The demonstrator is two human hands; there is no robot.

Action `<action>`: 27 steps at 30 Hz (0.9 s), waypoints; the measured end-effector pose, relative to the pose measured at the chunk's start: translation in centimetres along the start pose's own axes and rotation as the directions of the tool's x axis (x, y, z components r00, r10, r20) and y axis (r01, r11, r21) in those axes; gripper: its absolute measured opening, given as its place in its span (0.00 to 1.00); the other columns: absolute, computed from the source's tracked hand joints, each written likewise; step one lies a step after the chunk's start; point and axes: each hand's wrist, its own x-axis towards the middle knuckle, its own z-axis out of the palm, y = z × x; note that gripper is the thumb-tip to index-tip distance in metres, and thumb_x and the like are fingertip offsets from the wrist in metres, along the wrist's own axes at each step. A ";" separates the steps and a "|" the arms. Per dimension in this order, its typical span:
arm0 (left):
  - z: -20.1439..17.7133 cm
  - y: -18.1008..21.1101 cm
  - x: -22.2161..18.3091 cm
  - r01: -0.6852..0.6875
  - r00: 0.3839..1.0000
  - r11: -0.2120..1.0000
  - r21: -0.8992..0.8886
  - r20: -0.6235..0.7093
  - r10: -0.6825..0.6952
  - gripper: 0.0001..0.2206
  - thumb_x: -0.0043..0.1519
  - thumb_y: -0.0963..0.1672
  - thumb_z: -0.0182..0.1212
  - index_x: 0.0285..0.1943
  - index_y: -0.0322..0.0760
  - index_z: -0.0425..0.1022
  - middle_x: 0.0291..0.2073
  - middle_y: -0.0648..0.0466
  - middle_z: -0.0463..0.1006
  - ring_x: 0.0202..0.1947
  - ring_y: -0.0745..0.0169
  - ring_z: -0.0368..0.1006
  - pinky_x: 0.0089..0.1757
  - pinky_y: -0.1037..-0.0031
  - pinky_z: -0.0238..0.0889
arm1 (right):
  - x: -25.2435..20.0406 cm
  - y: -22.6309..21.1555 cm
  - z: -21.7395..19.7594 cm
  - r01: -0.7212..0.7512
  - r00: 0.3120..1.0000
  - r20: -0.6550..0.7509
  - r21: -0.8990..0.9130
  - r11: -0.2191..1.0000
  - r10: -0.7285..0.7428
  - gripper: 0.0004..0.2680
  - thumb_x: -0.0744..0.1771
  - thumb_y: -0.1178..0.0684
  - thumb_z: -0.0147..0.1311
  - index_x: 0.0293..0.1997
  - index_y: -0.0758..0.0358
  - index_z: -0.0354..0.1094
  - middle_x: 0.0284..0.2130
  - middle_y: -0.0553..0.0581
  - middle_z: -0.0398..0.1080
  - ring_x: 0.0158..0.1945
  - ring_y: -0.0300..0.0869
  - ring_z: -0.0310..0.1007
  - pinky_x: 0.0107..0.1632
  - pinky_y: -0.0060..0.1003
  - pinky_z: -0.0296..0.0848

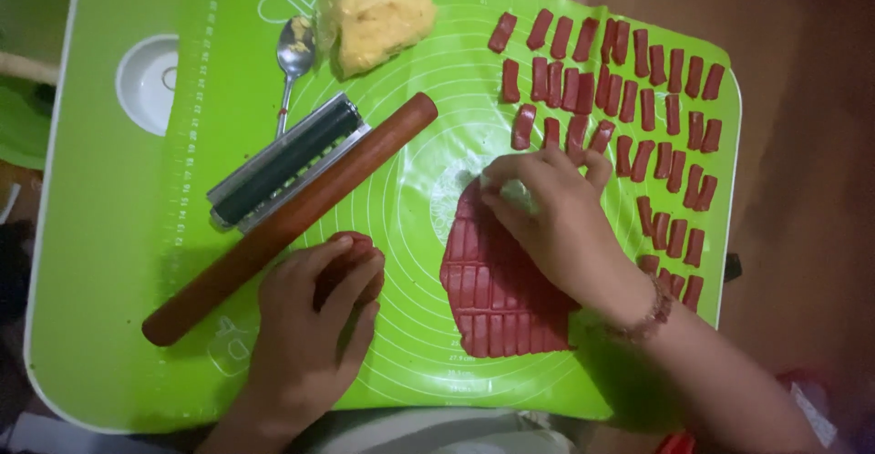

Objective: Rolling out red dough with a rolling pin and cutting it into small strips using a dough cutter on a silicone mat.

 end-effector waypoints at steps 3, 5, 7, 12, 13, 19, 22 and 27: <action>-0.2 0.1 0.3 0.005 1.000 1.000 -0.023 0.008 -0.005 0.21 0.56 0.43 0.66 0.60 0.38 0.75 0.56 0.42 0.73 0.54 0.42 0.73 0.49 0.54 0.68 | -0.4 -0.1 -1.6 0.037 0.999 -0.019 -0.009 0.999 -0.038 0.10 0.64 0.56 0.67 0.47 0.52 0.73 0.44 0.45 0.78 0.50 0.44 0.72 0.61 0.48 0.48; -0.3 0.2 0.5 -0.001 1.000 0.999 -0.040 0.020 0.002 0.21 0.56 0.43 0.66 0.60 0.37 0.75 0.55 0.42 0.74 0.54 0.43 0.74 0.48 0.54 0.69 | -0.4 0.1 -3.3 0.057 0.997 -0.042 -0.023 0.998 -0.058 0.11 0.64 0.56 0.69 0.49 0.52 0.75 0.44 0.44 0.80 0.52 0.44 0.74 0.64 0.45 0.49; -0.1 0.4 0.8 0.017 1.000 0.997 -0.072 -0.016 -0.018 0.19 0.57 0.44 0.67 0.57 0.34 0.78 0.53 0.42 0.76 0.51 0.45 0.76 0.50 0.59 0.70 | -0.3 0.6 -5.8 0.077 0.996 -0.051 0.005 0.997 -0.077 0.08 0.65 0.58 0.67 0.47 0.54 0.76 0.43 0.46 0.81 0.49 0.42 0.78 0.65 0.42 0.54; -0.5 0.5 0.7 -0.005 1.000 0.999 -0.034 0.009 0.005 0.19 0.58 0.44 0.62 0.59 0.35 0.77 0.56 0.41 0.73 0.56 0.42 0.73 0.54 0.55 0.66 | -2.9 4.6 -9.4 -0.110 0.988 -0.115 -0.095 0.989 0.099 0.09 0.67 0.57 0.67 0.51 0.52 0.75 0.48 0.47 0.77 0.55 0.43 0.74 0.64 0.48 0.49; -0.5 0.6 0.6 -0.018 1.000 1.000 -0.001 -0.002 0.018 0.19 0.58 0.44 0.62 0.59 0.36 0.76 0.56 0.40 0.73 0.56 0.41 0.73 0.53 0.54 0.67 | -3.5 4.8 -10.0 -0.200 0.976 -0.098 -0.079 0.977 0.192 0.08 0.68 0.56 0.65 0.51 0.53 0.74 0.48 0.48 0.77 0.58 0.45 0.72 0.64 0.53 0.47; 0.4 -0.1 -0.4 0.058 0.997 0.994 0.092 0.045 -0.063 0.20 0.54 0.46 0.64 0.58 0.42 0.79 0.58 0.42 0.75 0.55 0.41 0.73 0.50 0.50 0.64 | -6.3 7.6 -9.4 -0.230 0.970 -0.103 -0.113 0.967 0.219 0.08 0.68 0.58 0.65 0.51 0.51 0.75 0.46 0.47 0.76 0.53 0.43 0.70 0.62 0.46 0.43; 0.5 0.0 -0.3 0.066 0.996 0.990 0.129 0.052 -0.073 0.20 0.55 0.45 0.63 0.58 0.42 0.80 0.57 0.41 0.76 0.53 0.39 0.73 0.50 0.50 0.65 | -7.4 8.2 -9.1 -0.253 0.962 -0.138 -0.142 0.957 0.234 0.10 0.68 0.58 0.65 0.52 0.49 0.75 0.47 0.44 0.76 0.55 0.43 0.67 0.62 0.43 0.44; 0.3 0.4 -0.1 0.054 0.997 0.990 0.129 0.048 -0.061 0.19 0.58 0.45 0.62 0.58 0.40 0.79 0.57 0.39 0.76 0.53 0.38 0.74 0.50 0.50 0.66 | -9.5 7.7 -6.7 -0.061 0.997 0.020 -0.320 0.945 0.071 0.14 0.62 0.59 0.67 0.51 0.45 0.77 0.50 0.42 0.77 0.61 0.48 0.69 0.64 0.52 0.46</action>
